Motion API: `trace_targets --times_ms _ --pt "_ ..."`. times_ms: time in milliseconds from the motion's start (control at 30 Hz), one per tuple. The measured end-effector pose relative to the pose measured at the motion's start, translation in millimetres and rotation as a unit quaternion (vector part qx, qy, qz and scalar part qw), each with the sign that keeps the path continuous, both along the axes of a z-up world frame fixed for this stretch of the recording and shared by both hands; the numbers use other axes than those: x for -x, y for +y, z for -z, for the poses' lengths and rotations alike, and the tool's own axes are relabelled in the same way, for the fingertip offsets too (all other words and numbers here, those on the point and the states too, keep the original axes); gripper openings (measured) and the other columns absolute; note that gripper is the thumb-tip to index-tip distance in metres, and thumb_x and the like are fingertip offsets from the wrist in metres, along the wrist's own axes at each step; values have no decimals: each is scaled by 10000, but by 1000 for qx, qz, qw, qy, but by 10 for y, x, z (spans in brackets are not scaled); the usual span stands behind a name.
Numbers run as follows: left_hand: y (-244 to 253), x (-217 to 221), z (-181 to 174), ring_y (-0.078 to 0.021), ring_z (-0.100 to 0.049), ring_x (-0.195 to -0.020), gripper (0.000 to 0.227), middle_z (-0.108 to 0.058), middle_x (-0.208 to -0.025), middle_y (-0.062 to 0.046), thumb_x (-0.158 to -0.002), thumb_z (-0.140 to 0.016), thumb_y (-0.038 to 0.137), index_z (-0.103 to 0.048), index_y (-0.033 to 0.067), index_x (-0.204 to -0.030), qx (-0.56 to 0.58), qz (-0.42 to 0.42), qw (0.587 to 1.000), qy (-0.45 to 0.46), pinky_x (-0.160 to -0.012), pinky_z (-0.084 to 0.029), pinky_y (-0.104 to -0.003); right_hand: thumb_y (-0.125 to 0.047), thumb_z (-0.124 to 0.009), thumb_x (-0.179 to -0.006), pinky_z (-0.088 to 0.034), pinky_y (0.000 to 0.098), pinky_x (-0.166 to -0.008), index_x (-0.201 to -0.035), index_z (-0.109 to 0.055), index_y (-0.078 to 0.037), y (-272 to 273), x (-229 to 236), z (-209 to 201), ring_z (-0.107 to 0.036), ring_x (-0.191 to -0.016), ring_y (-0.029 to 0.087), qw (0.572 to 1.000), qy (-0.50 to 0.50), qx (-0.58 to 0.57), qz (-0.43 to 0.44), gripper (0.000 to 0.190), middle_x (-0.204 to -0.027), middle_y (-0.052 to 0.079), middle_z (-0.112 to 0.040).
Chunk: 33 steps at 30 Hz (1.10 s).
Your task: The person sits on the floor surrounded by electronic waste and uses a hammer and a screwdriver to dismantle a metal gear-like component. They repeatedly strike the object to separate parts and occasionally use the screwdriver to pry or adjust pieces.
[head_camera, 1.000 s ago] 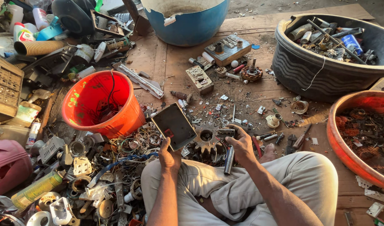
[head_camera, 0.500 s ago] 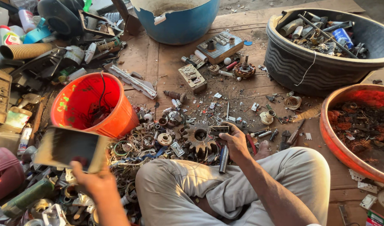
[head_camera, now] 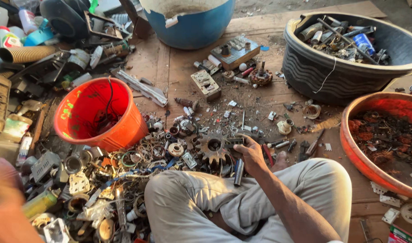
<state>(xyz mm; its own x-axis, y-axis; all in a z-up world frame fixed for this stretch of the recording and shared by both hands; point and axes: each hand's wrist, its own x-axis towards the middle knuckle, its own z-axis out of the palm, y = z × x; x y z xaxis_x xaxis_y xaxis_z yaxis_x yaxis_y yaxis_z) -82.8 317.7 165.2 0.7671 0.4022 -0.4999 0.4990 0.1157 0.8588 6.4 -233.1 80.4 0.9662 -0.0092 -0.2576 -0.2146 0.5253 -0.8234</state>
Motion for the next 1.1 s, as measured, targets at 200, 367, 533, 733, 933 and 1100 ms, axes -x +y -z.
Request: trace_targets --times_ms 200,367,533,733,933,1100 --pt "-1323 -281 -251 -284 -718 -1009 482 -682 -1208 -98 -809 -560 46 -664 80 -1278 -156 86 968 -176 -814 -594 -415 33 -677 -858 -636 366 -864 -1322 -529 30 181 51 -209 -745 -965 216 997 -59 -34 -36 486 -1123 119 -711" --pt "-3287 -282 181 -384 -638 -1176 577 -658 -1248 -251 -773 -888 194 -630 -16 -1244 -380 200 764 -481 -989 -515 -448 -94 -760 -869 -617 337 -729 -1218 -572 14 230 226 -206 -732 -867 191 992 -90 71 -48 410 -1006 119 -728" --pt "-3730 -421 774 -266 -708 -884 471 -728 -1050 -178 -816 -780 35 -642 -21 -1263 -62 203 937 -277 -794 -577 -396 -181 -824 -840 -627 334 -726 -1049 -582 10 206 228 -65 -678 -813 145 988 -68 137 14 373 -911 59 -666" --pt "-3590 -488 908 -268 -685 -822 224 -740 -954 -150 -852 -724 5 -735 -36 -1071 -28 186 954 -235 -744 -554 -399 -359 -843 -858 -508 291 -677 -1003 -613 7 260 191 -166 -590 -766 119 930 -62 360 35 455 -849 51 -660" --pt "-3611 -298 669 -377 -678 -883 166 -695 -965 -207 -846 -679 -10 -718 -6 -1008 -291 230 836 -404 -759 -542 -442 -421 -807 -813 -525 344 -669 -1105 -593 -59 339 201 -311 -626 -743 158 919 -42 392 -18 512 -837 86 -682" --pt "-3686 -271 749 -398 -674 -889 155 -704 -957 -214 -842 -716 49 -715 8 -992 -271 296 852 -337 -769 -532 -472 -349 -815 -889 -527 321 -676 -1035 -637 -34 298 157 -5 -639 -779 127 879 -116 463 -3 390 -837 85 -682"
